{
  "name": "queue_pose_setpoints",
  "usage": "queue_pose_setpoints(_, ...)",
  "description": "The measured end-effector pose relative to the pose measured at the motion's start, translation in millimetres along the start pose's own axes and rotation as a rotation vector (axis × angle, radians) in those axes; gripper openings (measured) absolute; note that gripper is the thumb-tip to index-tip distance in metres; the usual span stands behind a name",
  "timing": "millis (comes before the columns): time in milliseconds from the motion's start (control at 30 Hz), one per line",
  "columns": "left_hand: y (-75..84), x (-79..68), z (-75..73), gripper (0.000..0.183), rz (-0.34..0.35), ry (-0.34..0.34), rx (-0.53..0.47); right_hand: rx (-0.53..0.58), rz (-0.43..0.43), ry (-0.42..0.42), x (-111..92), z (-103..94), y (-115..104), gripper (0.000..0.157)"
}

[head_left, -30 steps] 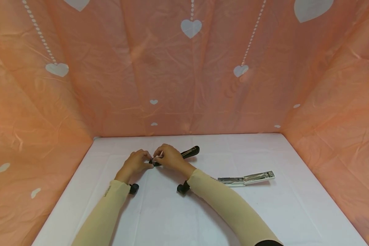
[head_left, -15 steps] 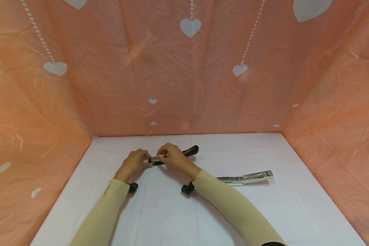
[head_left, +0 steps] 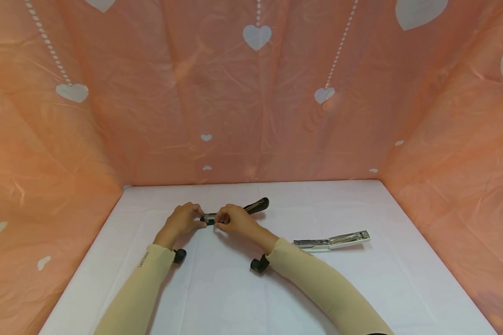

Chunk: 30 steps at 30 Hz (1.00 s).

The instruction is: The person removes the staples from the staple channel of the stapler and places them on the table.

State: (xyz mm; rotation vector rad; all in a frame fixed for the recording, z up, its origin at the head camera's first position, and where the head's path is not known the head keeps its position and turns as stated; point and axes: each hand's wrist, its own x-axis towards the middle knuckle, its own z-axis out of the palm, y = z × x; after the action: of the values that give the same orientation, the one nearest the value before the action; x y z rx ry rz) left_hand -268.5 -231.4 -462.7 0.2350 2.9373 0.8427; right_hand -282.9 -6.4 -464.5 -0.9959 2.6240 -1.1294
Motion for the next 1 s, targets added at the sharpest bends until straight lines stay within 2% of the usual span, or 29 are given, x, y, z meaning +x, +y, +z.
queue_pose_setpoints(433,0.0,-0.5,0.4,0.027,-0.011,-0.004,-0.025,-0.015,0.003,-0.041,-8.2,6.3,5.4,0.007)
queue_pose_setpoints(667,0.9,-1.3,-1.0,0.027,-0.006,-0.009,-0.026,-0.040,0.005,-0.068,-9.0,6.2,8.9,0.001)
queue_pose_setpoints(1000,-1.7,0.6,0.5,0.028,-0.014,-0.014,-0.016,-0.072,0.019,-0.076,-15.8,1.8,7.1,0.004)
